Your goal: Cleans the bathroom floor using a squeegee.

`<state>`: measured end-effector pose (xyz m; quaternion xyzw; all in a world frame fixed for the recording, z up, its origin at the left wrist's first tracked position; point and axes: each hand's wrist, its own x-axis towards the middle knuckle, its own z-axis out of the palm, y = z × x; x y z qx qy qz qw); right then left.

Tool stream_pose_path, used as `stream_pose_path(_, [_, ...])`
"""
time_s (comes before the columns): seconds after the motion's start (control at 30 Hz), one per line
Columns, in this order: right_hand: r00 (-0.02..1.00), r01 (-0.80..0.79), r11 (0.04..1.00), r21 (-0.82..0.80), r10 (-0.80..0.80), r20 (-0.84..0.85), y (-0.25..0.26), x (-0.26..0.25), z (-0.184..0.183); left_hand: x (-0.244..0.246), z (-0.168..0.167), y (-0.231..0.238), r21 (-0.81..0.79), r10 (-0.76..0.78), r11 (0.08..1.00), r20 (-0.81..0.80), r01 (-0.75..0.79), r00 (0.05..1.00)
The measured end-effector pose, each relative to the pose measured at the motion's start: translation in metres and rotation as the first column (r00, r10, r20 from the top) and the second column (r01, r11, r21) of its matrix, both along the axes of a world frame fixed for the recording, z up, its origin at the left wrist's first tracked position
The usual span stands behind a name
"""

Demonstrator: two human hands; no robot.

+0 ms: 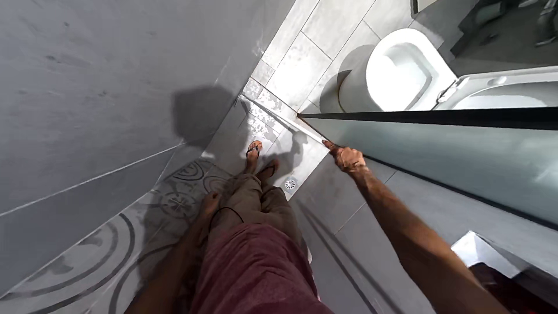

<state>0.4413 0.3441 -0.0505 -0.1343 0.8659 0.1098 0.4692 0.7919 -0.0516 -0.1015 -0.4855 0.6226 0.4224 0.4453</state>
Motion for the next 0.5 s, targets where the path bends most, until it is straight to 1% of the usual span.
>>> stream_pose_path(0.03, [1.0,0.026,1.0,-0.008,-0.026,-0.006,0.005,0.015,-0.002,-0.01,0.002,0.007,0.023,-0.016,1.0,-0.028,0.016,0.999])
stream_pose_path(0.1, [0.994,0.086,0.996,0.029,-0.088,0.058,0.023,0.044,0.003,-0.034,0.008,0.018,0.044,-0.013,0.999,-0.092,0.017,0.996])
stream_pose_path(0.17, [0.979,0.124,0.987,0.101,-0.138,0.147,0.059,0.071,0.015,-0.057,0.011,0.03,0.038,0.017,0.999,-0.154,-0.011,0.988])
stream_pose_path(0.23, [0.967,0.16,0.977,0.139,-0.183,0.179,0.102,0.098,0.03,-0.08,0.014,0.039,0.026,0.009,1.0,-0.202,-0.004,0.979])
stream_pose_path(0.33, [0.945,0.228,0.962,0.147,-0.255,0.205,0.15,0.143,0.05,-0.091,0.017,0.047,0.003,-0.014,1.0,-0.274,0.015,0.962])
stream_pose_path(0.37, [0.944,0.232,0.962,0.145,-0.259,0.206,0.156,0.153,0.058,-0.093,0.019,0.048,-0.001,-0.007,1.0,-0.287,0.007,0.958])
stream_pose_path(0.43, [0.954,0.233,0.964,0.13,-0.253,0.162,0.153,0.163,0.073,-0.09,0.018,0.047,-0.012,0.011,1.0,-0.29,-0.015,0.957])
stream_pose_path(0.5, [0.962,0.256,0.966,0.035,-0.258,0.094,0.141,0.168,0.073,-0.081,0.011,0.042,-0.044,0.025,0.998,-0.281,-0.039,0.959])
